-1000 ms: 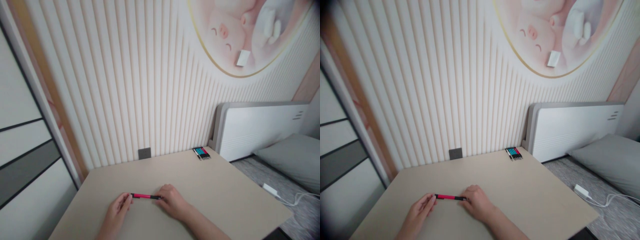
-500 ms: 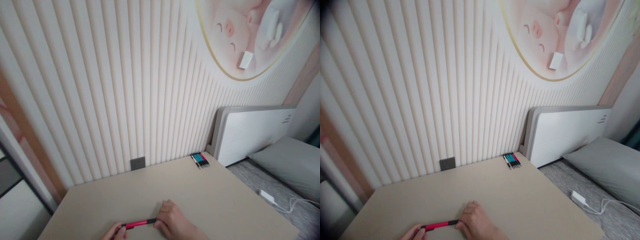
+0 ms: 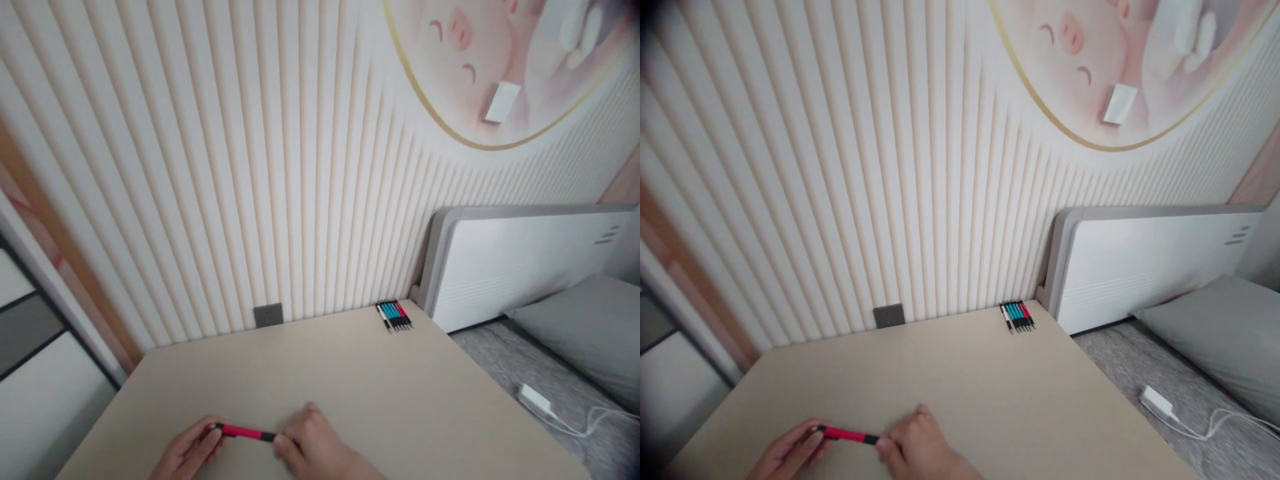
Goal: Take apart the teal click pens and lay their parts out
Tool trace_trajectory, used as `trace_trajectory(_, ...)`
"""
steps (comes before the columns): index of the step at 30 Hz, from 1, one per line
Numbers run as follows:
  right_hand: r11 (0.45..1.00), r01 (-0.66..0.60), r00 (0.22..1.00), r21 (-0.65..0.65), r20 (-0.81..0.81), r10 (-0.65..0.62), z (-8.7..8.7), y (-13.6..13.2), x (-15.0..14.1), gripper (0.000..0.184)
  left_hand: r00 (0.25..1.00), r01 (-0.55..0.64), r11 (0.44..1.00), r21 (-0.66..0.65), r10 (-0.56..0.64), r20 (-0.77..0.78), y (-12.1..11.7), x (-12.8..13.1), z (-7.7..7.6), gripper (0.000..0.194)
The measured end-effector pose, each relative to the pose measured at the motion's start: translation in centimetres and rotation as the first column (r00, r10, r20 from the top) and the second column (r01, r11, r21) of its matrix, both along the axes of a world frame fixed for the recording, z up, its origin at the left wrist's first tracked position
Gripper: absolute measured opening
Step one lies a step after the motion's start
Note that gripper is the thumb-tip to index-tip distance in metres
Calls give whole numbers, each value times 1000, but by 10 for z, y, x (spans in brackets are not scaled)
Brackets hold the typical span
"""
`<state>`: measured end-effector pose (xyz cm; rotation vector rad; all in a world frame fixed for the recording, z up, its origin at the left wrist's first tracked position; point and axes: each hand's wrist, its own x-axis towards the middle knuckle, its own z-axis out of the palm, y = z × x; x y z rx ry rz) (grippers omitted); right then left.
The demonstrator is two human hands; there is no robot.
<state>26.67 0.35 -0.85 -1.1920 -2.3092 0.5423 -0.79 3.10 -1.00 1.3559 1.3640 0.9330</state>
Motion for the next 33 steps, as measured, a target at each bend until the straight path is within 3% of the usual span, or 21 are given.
trace_trajectory(3,997,72,993,-5,-97,-72,1,-2,-4,18,999,-37,999,31,38,-21,-6,5,11,48)
trace_trajectory(5,998,67,982,-15,-176,-69,0,-2,-5,21,998,-47,997,54,50,-44,-10,7,16,48)
trace_trajectory(13,991,74,956,-108,-274,-101,2,-1,-6,22,999,38,994,107,-35,-24,-21,14,22,46)
trace_trajectory(21,983,140,957,-115,-241,-164,10,-4,-6,21,994,109,990,89,-110,8,-16,11,22,48)
trace_trajectory(28,999,50,992,-4,-113,-50,10,-7,-5,24,995,86,989,122,-80,-53,-21,17,30,44)
trace_trajectory(33,999,48,994,-1,-103,-48,9,-7,-4,24,990,105,986,129,-92,-103,-23,17,33,42)
